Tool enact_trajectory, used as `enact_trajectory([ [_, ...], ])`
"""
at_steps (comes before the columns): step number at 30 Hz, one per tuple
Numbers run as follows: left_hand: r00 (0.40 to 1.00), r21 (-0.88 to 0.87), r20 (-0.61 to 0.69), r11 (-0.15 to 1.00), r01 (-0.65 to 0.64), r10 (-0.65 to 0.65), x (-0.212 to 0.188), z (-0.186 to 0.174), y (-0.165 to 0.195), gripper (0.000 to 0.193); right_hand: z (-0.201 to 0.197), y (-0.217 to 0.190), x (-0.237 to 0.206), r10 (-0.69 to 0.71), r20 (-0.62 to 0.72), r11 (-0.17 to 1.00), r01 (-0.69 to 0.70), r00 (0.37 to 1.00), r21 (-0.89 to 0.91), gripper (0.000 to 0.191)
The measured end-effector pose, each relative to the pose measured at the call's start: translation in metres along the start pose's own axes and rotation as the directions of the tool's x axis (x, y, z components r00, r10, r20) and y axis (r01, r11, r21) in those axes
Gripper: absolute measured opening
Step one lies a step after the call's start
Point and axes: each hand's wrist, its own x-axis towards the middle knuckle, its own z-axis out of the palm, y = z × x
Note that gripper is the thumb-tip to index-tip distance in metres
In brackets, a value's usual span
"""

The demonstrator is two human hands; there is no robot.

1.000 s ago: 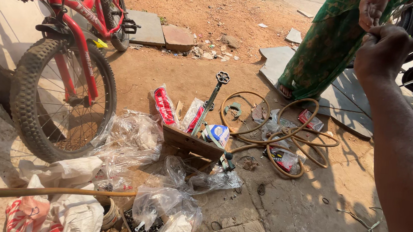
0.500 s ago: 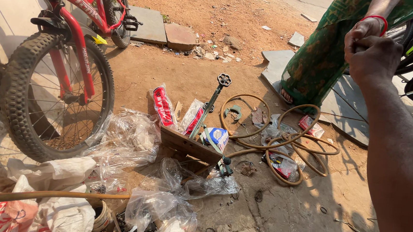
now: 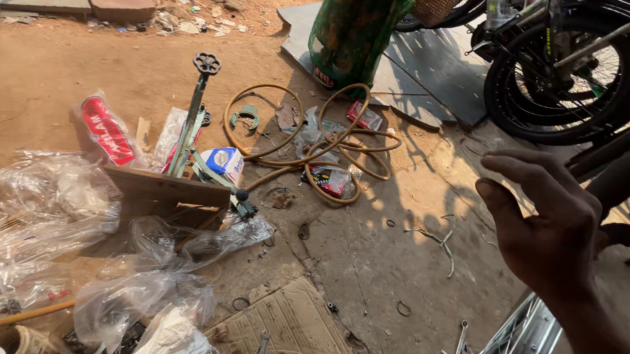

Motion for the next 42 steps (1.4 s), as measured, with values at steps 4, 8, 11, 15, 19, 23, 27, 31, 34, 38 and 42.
enact_trajectory([
  [4,1.0,0.042,0.027,0.999,-0.016,0.015,-0.006,0.044,0.008,0.031,-0.07,-0.012,-0.191,0.692,-0.134,0.669,-0.559,0.71,0.491,0.018],
  [8,0.996,0.118,0.061,0.99,-0.076,0.069,-0.018,0.067,0.011,0.031,-0.062,-0.017,-0.314,0.924,0.048,0.177,-0.537,0.379,0.825,0.036],
  [11,0.995,0.061,0.072,0.995,-0.075,0.071,-0.044,0.08,0.021,0.031,-0.05,-0.035,-0.356,0.824,0.137,0.191,-0.498,0.549,0.846,0.041],
  [15,0.998,0.158,0.04,0.985,-0.063,0.057,-0.071,0.087,0.043,0.028,-0.063,-0.064,-0.367,0.676,0.077,0.345,-0.407,0.733,0.845,0.039],
  [19,1.0,0.155,0.018,0.988,-0.004,0.001,-0.087,0.088,0.056,0.031,-0.092,-0.082,-0.354,0.545,0.093,0.607,-0.469,0.833,0.642,0.049],
  [23,1.0,0.148,-0.02,0.989,-0.022,0.025,-0.108,0.096,0.05,0.037,-0.114,-0.086,-0.352,0.489,0.149,0.587,-0.451,0.859,0.672,0.049],
  [27,0.999,0.174,-0.033,0.984,-0.036,0.042,-0.125,0.099,0.048,0.05,-0.115,-0.095,-0.373,0.36,0.208,0.569,-0.39,0.91,0.724,0.047],
  [31,0.98,0.353,0.086,0.914,-0.197,0.178,-0.118,0.093,0.064,0.038,-0.092,-0.112,-0.381,0.399,0.045,0.696,-0.334,0.916,0.636,0.03],
  [34,0.978,0.511,0.06,0.836,-0.201,0.198,-0.095,0.102,0.079,0.048,-0.084,-0.121,-0.379,0.43,-0.106,0.786,-0.314,0.896,0.533,0.015],
  [38,0.965,0.614,0.083,0.75,-0.245,0.248,-0.077,0.119,0.1,0.047,-0.095,-0.116,-0.376,0.335,-0.186,0.823,-0.191,0.924,0.536,0.015],
  [42,0.994,0.39,0.091,0.917,-0.083,0.052,-0.066,0.125,0.108,0.037,-0.101,-0.106,-0.374,0.494,0.009,0.793,-0.455,0.869,0.404,0.01],
])
